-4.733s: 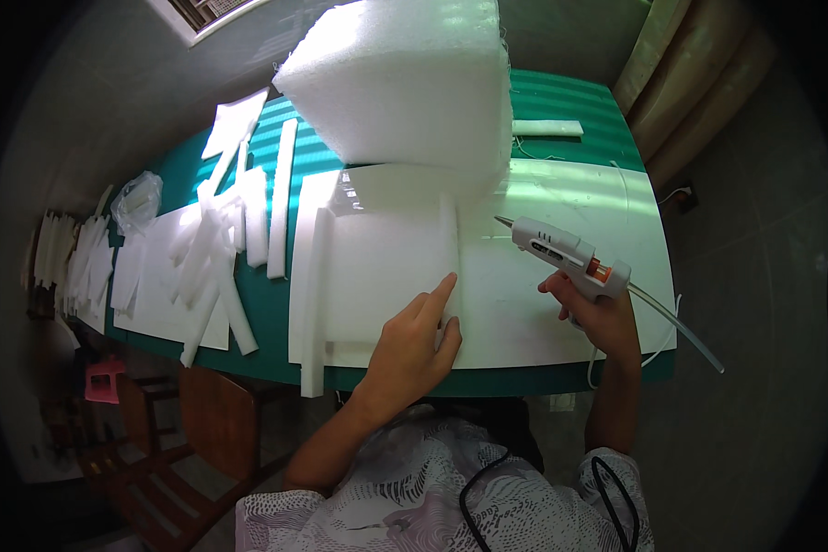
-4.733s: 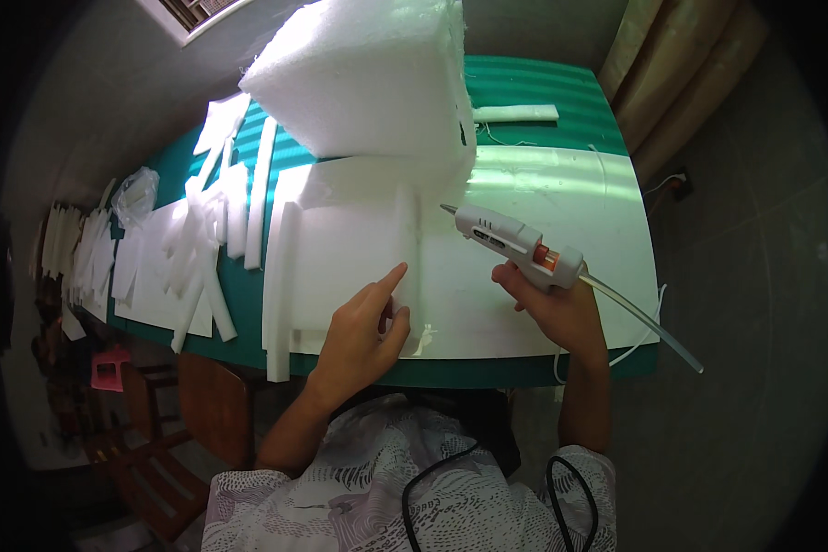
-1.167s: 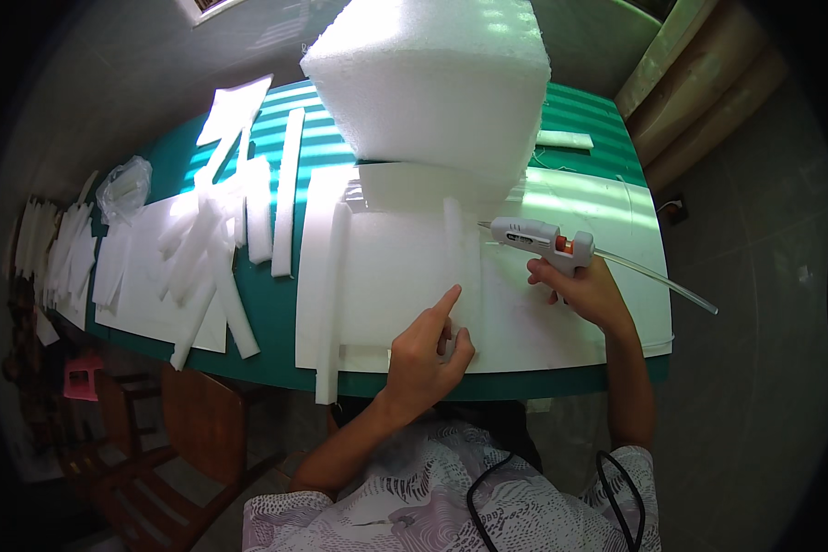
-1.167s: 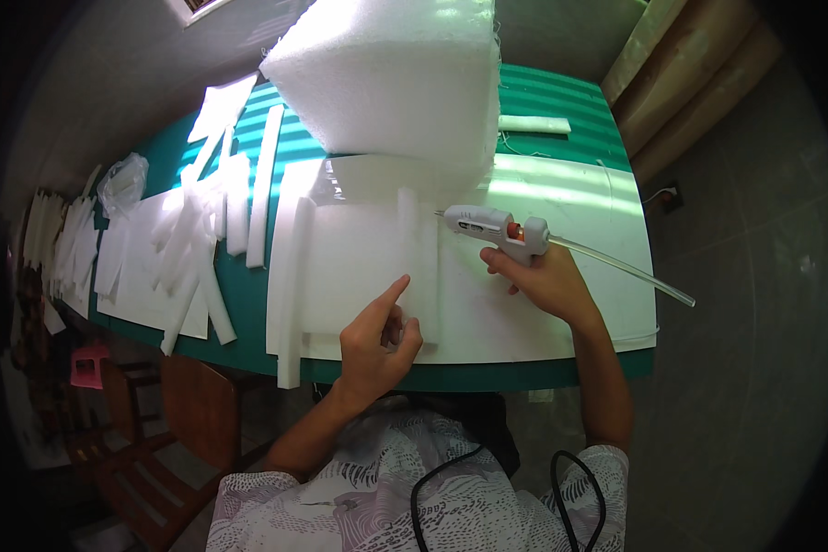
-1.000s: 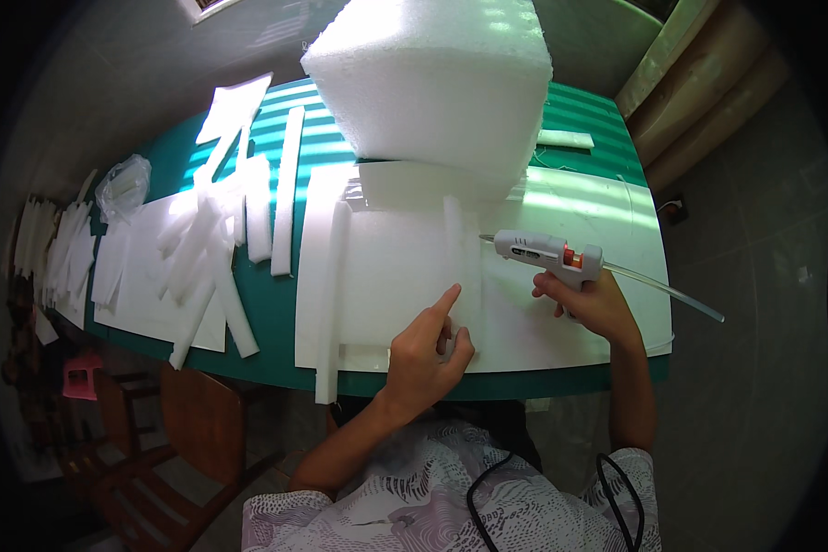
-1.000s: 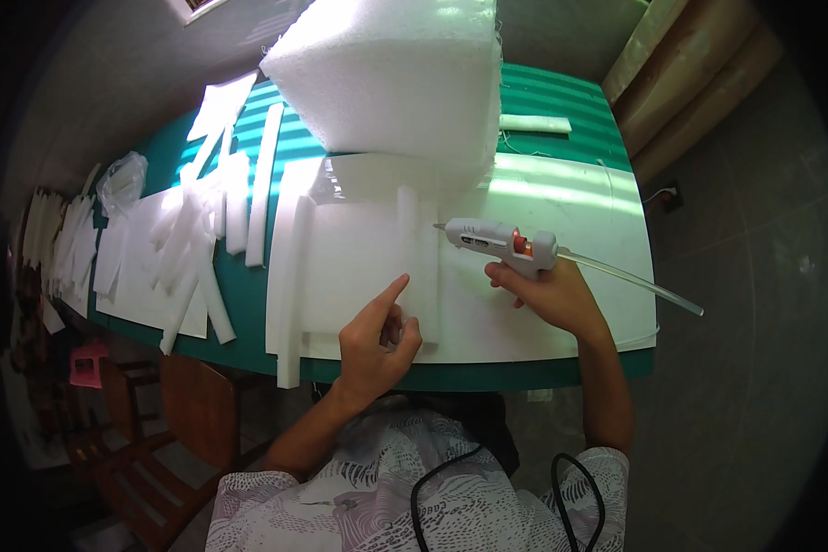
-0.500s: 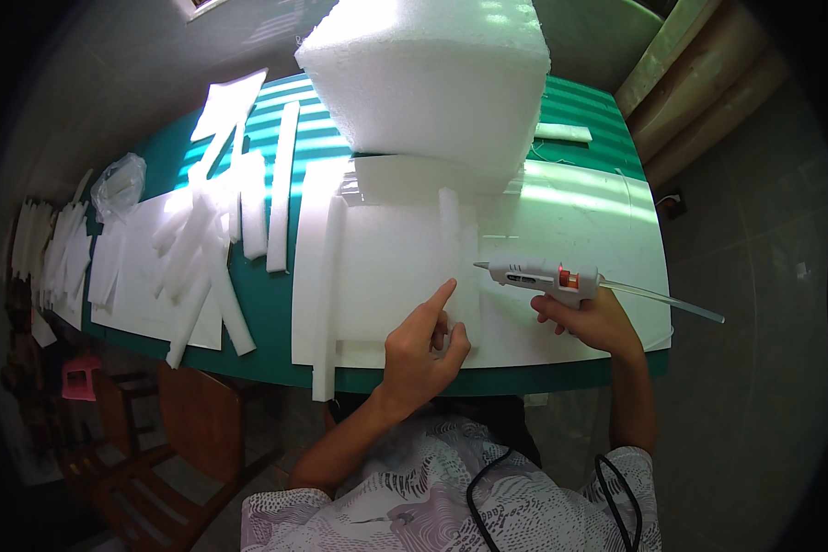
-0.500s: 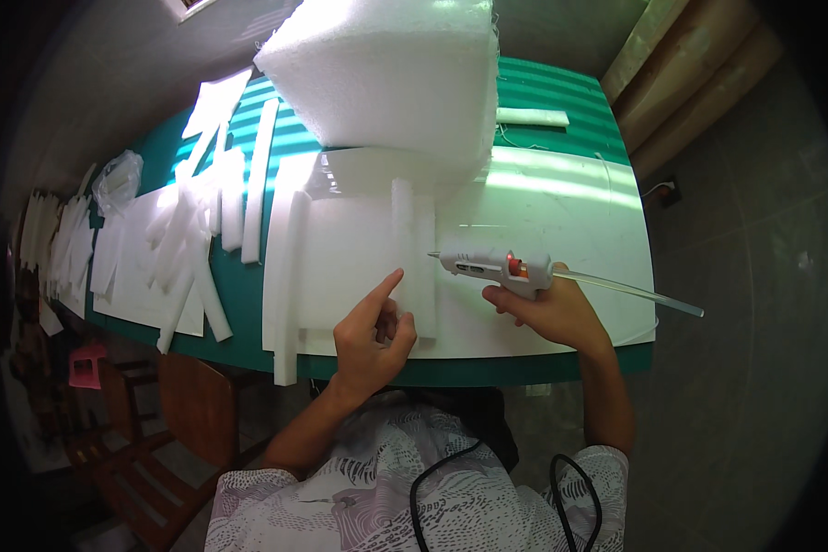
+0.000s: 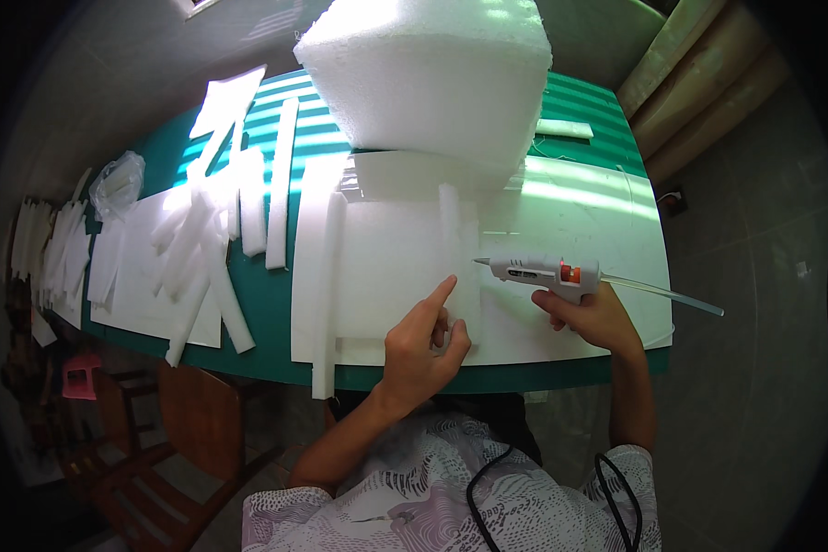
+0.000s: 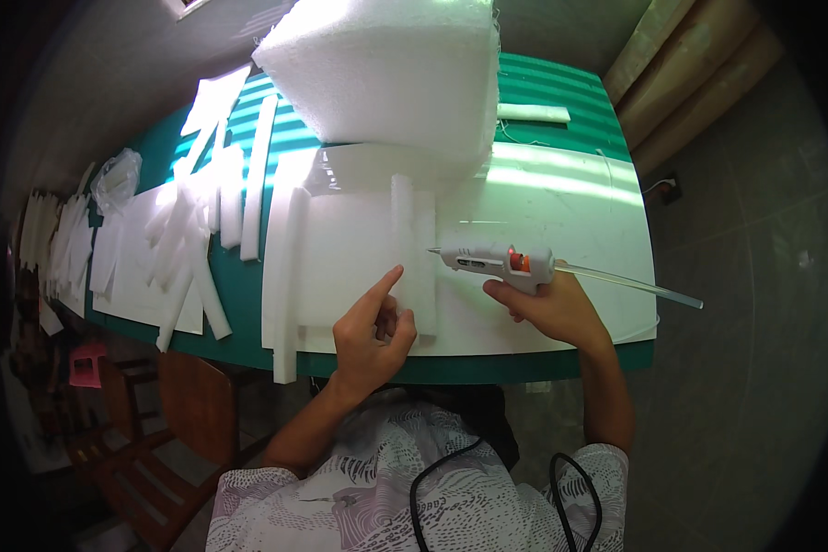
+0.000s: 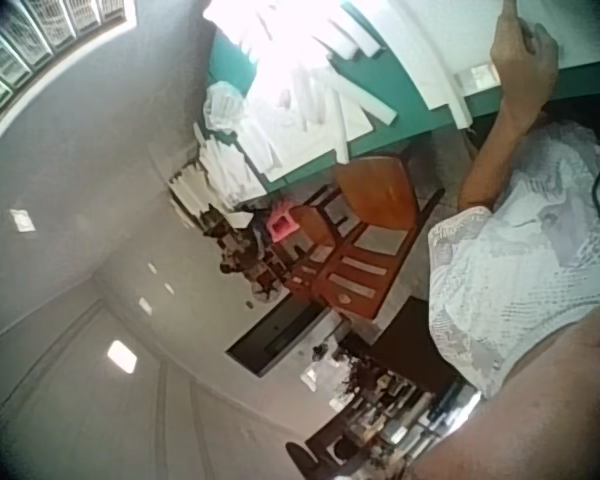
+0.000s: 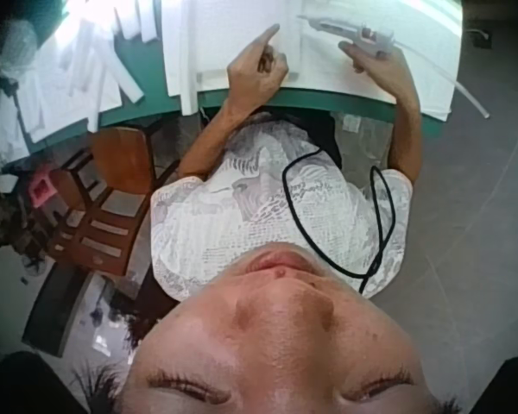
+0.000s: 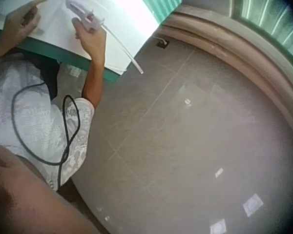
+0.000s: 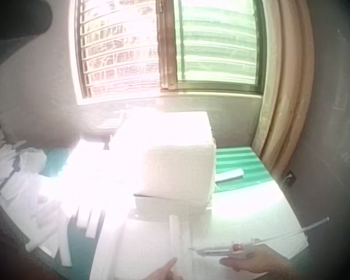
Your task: Using a hot glue gun to assemble various pieces of white foam into a larger structure.
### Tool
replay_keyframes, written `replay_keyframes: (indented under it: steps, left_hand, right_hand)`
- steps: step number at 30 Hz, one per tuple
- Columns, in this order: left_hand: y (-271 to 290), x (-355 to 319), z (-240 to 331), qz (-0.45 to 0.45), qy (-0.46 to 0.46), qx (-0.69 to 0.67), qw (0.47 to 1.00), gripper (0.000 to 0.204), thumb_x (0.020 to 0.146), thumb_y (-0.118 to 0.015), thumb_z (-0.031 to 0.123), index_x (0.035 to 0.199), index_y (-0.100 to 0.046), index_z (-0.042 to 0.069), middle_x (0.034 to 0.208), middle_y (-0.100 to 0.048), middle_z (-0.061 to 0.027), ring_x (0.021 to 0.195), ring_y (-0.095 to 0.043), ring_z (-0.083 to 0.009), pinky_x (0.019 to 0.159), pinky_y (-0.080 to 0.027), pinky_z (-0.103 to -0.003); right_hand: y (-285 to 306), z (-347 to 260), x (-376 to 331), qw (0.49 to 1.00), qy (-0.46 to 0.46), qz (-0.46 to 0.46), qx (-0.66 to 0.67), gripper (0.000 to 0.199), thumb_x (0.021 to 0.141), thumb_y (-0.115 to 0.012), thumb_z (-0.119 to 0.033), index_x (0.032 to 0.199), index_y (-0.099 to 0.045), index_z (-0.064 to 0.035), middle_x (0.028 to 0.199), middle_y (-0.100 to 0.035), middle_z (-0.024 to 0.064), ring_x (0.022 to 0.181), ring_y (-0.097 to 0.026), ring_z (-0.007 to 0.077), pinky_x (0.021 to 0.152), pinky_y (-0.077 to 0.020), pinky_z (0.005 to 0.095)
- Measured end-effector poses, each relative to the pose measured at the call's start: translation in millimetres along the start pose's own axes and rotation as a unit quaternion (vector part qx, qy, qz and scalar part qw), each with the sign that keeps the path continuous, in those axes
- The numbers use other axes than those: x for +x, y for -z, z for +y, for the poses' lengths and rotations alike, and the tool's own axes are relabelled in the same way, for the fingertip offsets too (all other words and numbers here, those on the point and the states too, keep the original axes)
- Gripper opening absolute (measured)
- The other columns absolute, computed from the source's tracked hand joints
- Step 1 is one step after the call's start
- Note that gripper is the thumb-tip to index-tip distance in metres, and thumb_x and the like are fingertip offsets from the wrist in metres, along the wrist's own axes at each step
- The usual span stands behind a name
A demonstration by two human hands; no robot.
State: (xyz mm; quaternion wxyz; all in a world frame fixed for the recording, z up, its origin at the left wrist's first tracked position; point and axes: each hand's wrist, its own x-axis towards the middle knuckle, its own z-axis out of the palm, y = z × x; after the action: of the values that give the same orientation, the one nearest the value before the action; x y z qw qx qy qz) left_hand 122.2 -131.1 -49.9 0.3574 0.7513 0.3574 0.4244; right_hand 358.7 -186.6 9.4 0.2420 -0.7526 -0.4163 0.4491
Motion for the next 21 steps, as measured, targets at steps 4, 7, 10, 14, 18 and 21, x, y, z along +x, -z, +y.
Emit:
replay_keyframes:
  steps: [4, 7, 10, 14, 18, 21]
  left_hand:
    - [0.4, 0.0, 0.2, 0.001, -0.001, 0.002, 1.000, 0.052, 0.075, -0.066, -0.002, 0.127, -0.060, -0.001, 0.068, -0.055, -0.0023, 0.053, -0.048, -0.0062, 0.048, -0.041, -0.023]
    - [0.0, 0.1, -0.4, 0.002, 0.000, -0.002, 1.000, 0.052, 0.075, -0.066, -0.002, 0.127, -0.060, -0.001, 0.068, -0.055, -0.0021, 0.053, -0.048, -0.0060, 0.048, -0.040, -0.022]
    - [-0.2, 0.0, -0.3, 0.002, 0.000, -0.003, 1.000, 0.052, 0.075, -0.066, -0.002, 0.127, -0.060, -0.001, 0.069, -0.055, -0.0020, 0.053, -0.048, -0.0059, 0.048, -0.040, -0.022]
    - [0.0, 0.7, 0.4, 0.002, 0.002, -0.005, 1.000, 0.052, 0.075, -0.066, -0.003, 0.127, -0.060, -0.001, 0.069, -0.055, -0.0019, 0.053, -0.048, -0.0058, 0.048, -0.040, -0.022]
    - [0.3, 0.0, -1.3, 0.004, 0.011, -0.018, 1.000, 0.052, 0.075, -0.065, -0.003, 0.127, -0.059, -0.001, 0.069, -0.054, -0.0021, 0.054, -0.048, -0.0059, 0.049, -0.040, -0.022]
    - [0.5, 0.7, -1.7, -0.001, 0.011, -0.013, 1.000, 0.052, 0.076, -0.067, -0.001, 0.126, -0.058, -0.003, 0.067, -0.053, -0.0043, 0.052, -0.048, -0.0108, 0.048, -0.043, -0.026]
  right_hand:
    - [-0.3, -0.9, -0.6, 1.000, -0.005, 0.000, -0.002, 0.044, 0.082, -0.073, -0.043, 0.091, -0.069, -0.0005, 0.070, -0.066, 0.0060, 0.064, -0.064, 0.0137, 0.058, -0.0498, 0.0284]
    - [-1.6, -0.1, -1.8, 1.000, 0.015, 0.014, 0.013, 0.041, 0.083, -0.073, -0.040, 0.091, -0.069, -0.0003, 0.070, -0.066, 0.0058, 0.062, -0.063, 0.0127, 0.056, -0.0498, 0.0278]
    - [-0.3, 1.2, -2.7, 0.998, 0.045, 0.006, 0.031, 0.038, 0.084, -0.073, -0.037, 0.092, -0.069, -0.0002, 0.070, -0.066, 0.0059, 0.061, -0.062, 0.0121, 0.054, -0.0501, 0.0270]
    - [5.0, 1.6, -13.2, 0.997, 0.055, -0.013, 0.049, 0.035, 0.082, -0.076, -0.033, 0.091, -0.069, 0.0002, 0.071, -0.066, 0.0051, 0.060, -0.062, 0.0115, 0.053, -0.0505, 0.0264]
    - [5.9, 15.3, -19.4, 0.995, 0.063, -0.050, 0.052, 0.034, 0.080, -0.078, -0.031, 0.090, -0.070, -0.0002, 0.070, -0.066, 0.0044, 0.059, -0.061, 0.0110, 0.052, -0.0492, 0.0266]
    - [7.9, 16.3, -20.8, 0.996, 0.046, -0.081, -0.008, 0.033, 0.079, -0.078, -0.031, 0.088, -0.069, -0.0007, 0.067, -0.065, 0.0054, 0.059, -0.061, 0.0116, 0.052, -0.0479, 0.0274]
